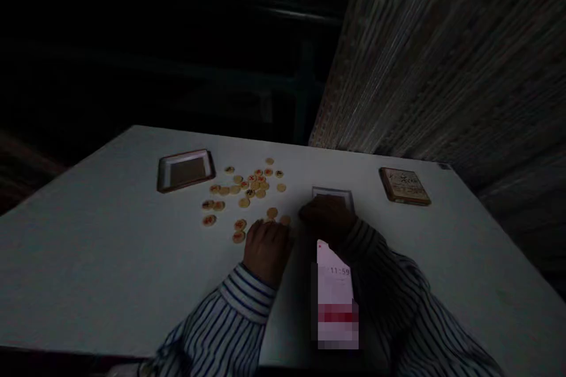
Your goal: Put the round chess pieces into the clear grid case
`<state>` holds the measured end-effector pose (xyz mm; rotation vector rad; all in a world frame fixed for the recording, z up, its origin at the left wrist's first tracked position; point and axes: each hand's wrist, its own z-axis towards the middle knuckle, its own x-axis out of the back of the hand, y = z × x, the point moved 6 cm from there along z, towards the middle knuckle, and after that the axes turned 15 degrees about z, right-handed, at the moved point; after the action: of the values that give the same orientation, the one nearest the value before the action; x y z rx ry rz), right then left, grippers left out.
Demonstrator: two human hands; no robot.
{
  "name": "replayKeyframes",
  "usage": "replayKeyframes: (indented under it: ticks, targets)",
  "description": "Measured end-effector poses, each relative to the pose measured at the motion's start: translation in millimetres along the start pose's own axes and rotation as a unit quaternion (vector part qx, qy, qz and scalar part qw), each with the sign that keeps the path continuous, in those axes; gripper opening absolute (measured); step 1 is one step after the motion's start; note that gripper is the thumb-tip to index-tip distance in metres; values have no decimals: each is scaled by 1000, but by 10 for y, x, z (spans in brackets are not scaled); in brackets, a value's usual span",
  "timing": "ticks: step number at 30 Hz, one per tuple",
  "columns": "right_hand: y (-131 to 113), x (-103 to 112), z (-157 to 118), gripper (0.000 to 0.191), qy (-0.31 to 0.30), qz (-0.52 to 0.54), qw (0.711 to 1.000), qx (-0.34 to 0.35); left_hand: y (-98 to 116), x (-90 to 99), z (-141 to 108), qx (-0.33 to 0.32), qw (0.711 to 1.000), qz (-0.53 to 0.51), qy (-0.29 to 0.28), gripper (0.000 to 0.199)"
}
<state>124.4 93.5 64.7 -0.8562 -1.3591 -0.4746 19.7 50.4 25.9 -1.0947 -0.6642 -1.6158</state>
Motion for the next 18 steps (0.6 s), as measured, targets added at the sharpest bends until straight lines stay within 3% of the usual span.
replayKeyframes:
  ticks: [10, 15, 18]
  targets:
    - [-14, 23, -13, 17, 12, -15, 1000, -5, -49, 40, -10, 16, 997, -64, 25, 15]
    - [-15, 71, -22, 16, 14, -6, 1000, -12, -131, 101, -4, 19, 981, -186, 51, 23]
    - [-11, 68, -22, 16, 16, 5, 1000, -12, -202, 149, -17, 66, 961, -259, 71, 25]
